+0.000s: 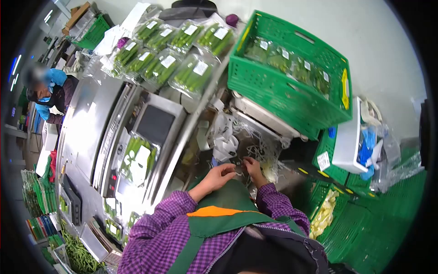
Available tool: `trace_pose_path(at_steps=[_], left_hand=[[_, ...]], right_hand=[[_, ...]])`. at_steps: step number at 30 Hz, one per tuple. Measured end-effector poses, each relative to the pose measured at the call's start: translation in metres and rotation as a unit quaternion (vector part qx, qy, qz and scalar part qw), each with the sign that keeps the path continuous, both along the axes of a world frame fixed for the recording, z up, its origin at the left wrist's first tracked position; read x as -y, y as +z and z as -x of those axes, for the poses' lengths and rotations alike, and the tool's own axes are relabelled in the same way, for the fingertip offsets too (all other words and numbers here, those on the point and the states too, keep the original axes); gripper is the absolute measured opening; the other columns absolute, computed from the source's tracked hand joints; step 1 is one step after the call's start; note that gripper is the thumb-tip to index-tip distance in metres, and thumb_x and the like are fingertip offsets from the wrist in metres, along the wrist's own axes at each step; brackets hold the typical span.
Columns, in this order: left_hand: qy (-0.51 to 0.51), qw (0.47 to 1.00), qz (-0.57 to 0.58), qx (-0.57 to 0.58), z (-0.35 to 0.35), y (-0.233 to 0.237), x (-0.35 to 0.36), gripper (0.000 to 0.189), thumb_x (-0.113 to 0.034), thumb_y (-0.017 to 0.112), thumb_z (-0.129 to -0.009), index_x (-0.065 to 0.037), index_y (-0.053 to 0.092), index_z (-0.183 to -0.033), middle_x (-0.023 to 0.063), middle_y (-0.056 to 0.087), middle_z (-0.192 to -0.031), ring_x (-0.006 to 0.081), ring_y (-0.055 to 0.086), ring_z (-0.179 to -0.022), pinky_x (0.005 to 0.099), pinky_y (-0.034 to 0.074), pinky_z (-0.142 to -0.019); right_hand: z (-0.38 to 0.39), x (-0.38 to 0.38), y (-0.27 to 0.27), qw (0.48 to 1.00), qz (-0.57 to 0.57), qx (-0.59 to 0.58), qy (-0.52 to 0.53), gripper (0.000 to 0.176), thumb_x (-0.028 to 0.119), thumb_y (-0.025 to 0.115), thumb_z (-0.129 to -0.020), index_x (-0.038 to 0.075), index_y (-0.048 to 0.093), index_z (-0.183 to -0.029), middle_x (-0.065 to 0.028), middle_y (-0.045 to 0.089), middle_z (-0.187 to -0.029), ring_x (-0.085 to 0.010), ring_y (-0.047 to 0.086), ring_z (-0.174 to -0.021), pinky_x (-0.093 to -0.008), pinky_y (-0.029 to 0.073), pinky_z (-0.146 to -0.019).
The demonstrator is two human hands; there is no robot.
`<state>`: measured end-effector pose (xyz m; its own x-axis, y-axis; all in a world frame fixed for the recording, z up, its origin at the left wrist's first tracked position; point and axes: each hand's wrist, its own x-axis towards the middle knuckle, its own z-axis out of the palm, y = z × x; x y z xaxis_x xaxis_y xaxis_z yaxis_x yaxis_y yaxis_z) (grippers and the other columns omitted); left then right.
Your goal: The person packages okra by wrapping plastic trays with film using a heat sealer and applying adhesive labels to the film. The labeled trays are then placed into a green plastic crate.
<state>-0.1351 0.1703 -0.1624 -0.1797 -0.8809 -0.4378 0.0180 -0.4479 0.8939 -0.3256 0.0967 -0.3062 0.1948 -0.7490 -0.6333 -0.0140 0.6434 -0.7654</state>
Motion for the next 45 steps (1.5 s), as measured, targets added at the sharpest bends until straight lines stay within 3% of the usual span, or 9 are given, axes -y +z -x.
trace_pose_path(at_steps=[27,30,31,34,35,37,40,43,45], left_hand=[[0.205,0.976,-0.063,0.05,0.005,-0.081,0.096,0.036,-0.023,0.062,-0.086,-0.002,0.057,-0.116,0.0119,0.065,-0.104,0.0162,0.062,-0.096,0.03,0.048,-0.085],[0.201,0.966,-0.069,0.15,0.02,-0.103,0.09,0.035,-0.024,0.062,-0.086,-0.004,0.058,-0.115,0.0132,0.066,-0.101,0.018,0.063,-0.094,0.031,0.049,-0.082],[0.221,0.961,-0.083,0.146,0.024,-0.111,0.086,0.035,-0.025,0.063,-0.085,-0.006,0.059,-0.114,0.0132,0.066,-0.099,0.0195,0.065,-0.092,0.0321,0.05,-0.081],[0.264,0.947,-0.094,0.158,0.039,-0.153,0.061,0.036,-0.03,0.062,-0.084,-0.01,0.059,-0.113,0.0132,0.067,-0.095,0.0235,0.066,-0.09,0.0342,0.051,-0.079],[0.231,0.942,-0.096,0.222,0.035,-0.149,0.059,0.037,-0.032,0.061,-0.085,-0.01,0.059,-0.115,0.0126,0.067,-0.095,0.0251,0.065,-0.09,0.035,0.051,-0.079],[0.238,0.94,-0.108,0.219,0.034,-0.16,0.053,0.039,-0.033,0.061,-0.085,-0.009,0.058,-0.115,0.0132,0.066,-0.099,0.0278,0.064,-0.093,0.0358,0.05,-0.081],[0.26,0.933,-0.108,0.223,0.038,-0.184,0.05,0.036,-0.026,0.057,-0.085,-0.008,0.057,-0.116,0.0138,0.065,-0.102,0.0296,0.062,-0.096,0.0363,0.049,-0.083],[0.296,0.934,-0.092,0.177,0.035,-0.164,0.066,0.027,-0.019,0.064,-0.084,-0.004,0.064,-0.106,0.0122,0.066,-0.091,0.0238,0.061,-0.076,0.0345,0.049,-0.071],[0.277,0.94,-0.072,0.184,0.036,-0.146,0.078,0.029,-0.019,0.063,-0.084,-0.003,0.062,-0.108,0.0135,0.066,-0.089,0.0233,0.061,-0.077,0.0352,0.049,-0.072]], right_hand=[[-0.092,0.246,-0.147,0.972,-0.069,-0.017,0.222,0.046,0.011,0.071,-0.075,0.009,0.054,-0.118,-0.0058,0.059,-0.093,-0.0152,0.06,-0.074,-0.0307,0.05,-0.063],[-0.129,0.296,-0.273,0.928,0.256,-0.027,0.27,0.065,0.004,0.073,-0.064,0.003,0.045,-0.124,-0.0115,0.057,-0.103,-0.0235,0.056,-0.092,-0.0346,0.049,-0.078],[-0.148,0.307,-0.193,0.943,0.19,-0.013,0.272,0.065,0.005,0.072,-0.063,0.002,0.047,-0.123,-0.0137,0.056,-0.109,-0.0238,0.055,-0.097,-0.0339,0.046,-0.083],[-0.166,0.338,-0.295,0.898,0.218,-0.002,0.381,0.065,0.021,0.071,-0.065,0.003,0.048,-0.124,-0.018,0.055,-0.113,-0.0247,0.053,-0.103,-0.0349,0.043,-0.086],[-0.179,0.356,-0.341,0.783,0.37,-0.195,0.461,0.065,0.021,0.071,-0.064,0.0,0.049,-0.121,-0.0189,0.055,-0.113,-0.0258,0.053,-0.102,-0.0348,0.043,-0.086],[-0.185,0.343,-0.304,0.89,0.239,0.078,0.381,0.074,0.022,0.075,-0.061,-0.002,0.045,-0.125,-0.017,0.053,-0.123,-0.027,0.05,-0.111,-0.0351,0.04,-0.093],[-0.193,0.336,-0.349,0.857,0.309,-0.078,0.406,0.087,0.047,0.077,-0.06,-0.002,0.046,-0.125,-0.0261,0.046,-0.127,-0.0409,0.035,-0.124,-0.0496,0.018,-0.107],[-0.182,0.334,-0.288,0.652,0.494,-0.206,0.538,0.064,0.026,0.073,-0.071,-0.003,0.048,-0.123,-0.0204,0.047,-0.131,-0.032,0.046,-0.118,-0.0367,0.038,-0.096],[-0.164,0.33,-0.24,0.844,0.118,-0.055,0.521,0.049,0.026,0.069,-0.075,-0.003,0.057,-0.113,-0.0146,0.058,-0.118,-0.027,0.055,-0.107,-0.0338,0.041,-0.092]])
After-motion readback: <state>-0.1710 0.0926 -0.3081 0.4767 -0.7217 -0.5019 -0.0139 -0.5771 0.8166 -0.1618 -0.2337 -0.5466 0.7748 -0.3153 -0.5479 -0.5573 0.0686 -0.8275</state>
